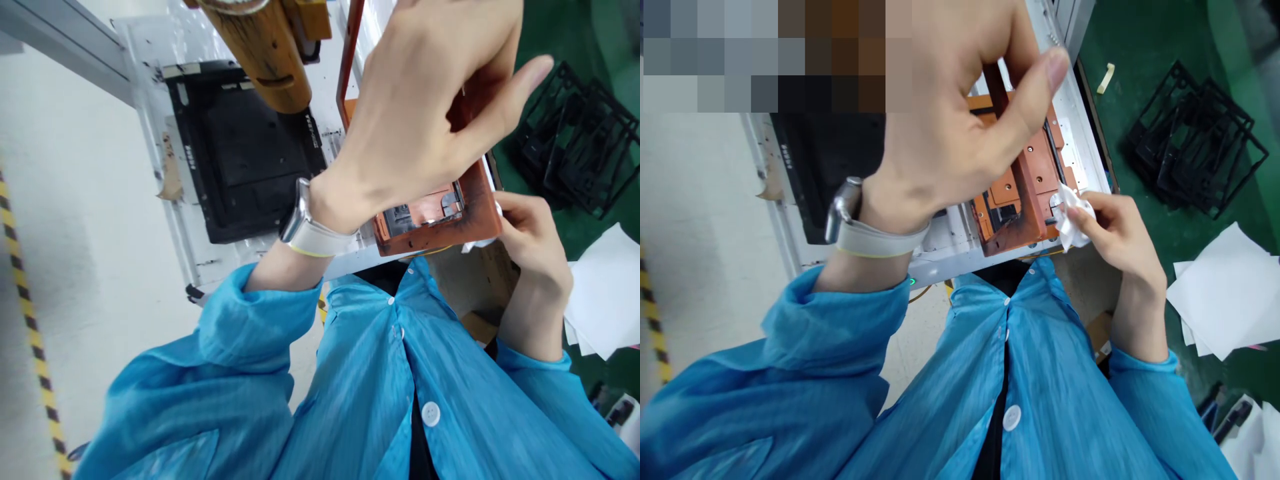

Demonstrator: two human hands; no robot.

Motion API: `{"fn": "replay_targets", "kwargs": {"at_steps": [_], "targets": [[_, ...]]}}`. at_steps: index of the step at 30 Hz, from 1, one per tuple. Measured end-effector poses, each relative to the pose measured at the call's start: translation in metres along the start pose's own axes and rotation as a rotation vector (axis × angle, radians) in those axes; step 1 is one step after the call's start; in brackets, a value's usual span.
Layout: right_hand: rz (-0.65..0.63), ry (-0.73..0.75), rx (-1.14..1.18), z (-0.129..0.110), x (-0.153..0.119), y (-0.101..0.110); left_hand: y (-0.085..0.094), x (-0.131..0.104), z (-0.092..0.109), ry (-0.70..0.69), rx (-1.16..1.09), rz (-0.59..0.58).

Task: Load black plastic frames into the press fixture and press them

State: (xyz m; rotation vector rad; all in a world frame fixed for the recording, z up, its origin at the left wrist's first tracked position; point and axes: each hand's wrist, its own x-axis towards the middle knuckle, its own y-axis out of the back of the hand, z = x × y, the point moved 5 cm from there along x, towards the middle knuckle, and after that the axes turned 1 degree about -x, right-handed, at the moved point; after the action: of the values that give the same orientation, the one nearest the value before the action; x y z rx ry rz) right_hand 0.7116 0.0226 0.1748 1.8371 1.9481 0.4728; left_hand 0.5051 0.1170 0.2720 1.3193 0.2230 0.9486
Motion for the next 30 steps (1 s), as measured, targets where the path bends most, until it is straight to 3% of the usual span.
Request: {"fn": "replay_targets", "kwargs": {"at_steps": [3, 7, 9, 12, 16, 19, 22, 25, 28, 30], "targets": [[-0.064, -0.08, 0.075, 0.038, -0.036, 0.014, -0.016, -0.005, 0.014, -0.132, -0.027, 0.001], [-0.154, -0.288, 0.185, 0.102, -0.078, 0.011, -0.045, -0.012, 0.033, -0.339, -0.196, 0.044], [-0.135, -0.384, 0.244, 0.132, -0.093, 0.005, -0.067, -0.013, 0.037, -0.386, -0.278, -0.02], [0.008, -0.469, 0.332, 0.172, -0.104, -0.003, -0.108, -0.014, 0.038, -0.402, -0.326, -0.139], [0.176, -0.461, 0.424, 0.196, -0.11, -0.01, -0.16, -0.019, 0.036, -0.394, -0.268, -0.208], [0.196, -0.42, 0.481, 0.195, -0.112, -0.012, -0.179, -0.024, 0.036, -0.38, -0.243, -0.234], [0.224, -0.382, 0.489, 0.188, -0.112, -0.008, -0.167, -0.033, 0.04, -0.347, -0.287, -0.211], [0.313, -0.329, 0.478, 0.181, -0.109, 0.008, -0.131, -0.056, 0.047, -0.354, -0.376, -0.15], [0.573, -0.205, 0.353, 0.178, -0.105, 0.047, -0.088, -0.094, 0.037, -0.298, -0.447, 0.014], [0.789, -0.123, 0.172, 0.18, -0.106, 0.08, -0.063, -0.129, 0.014, -0.197, -0.428, 0.172]]}}
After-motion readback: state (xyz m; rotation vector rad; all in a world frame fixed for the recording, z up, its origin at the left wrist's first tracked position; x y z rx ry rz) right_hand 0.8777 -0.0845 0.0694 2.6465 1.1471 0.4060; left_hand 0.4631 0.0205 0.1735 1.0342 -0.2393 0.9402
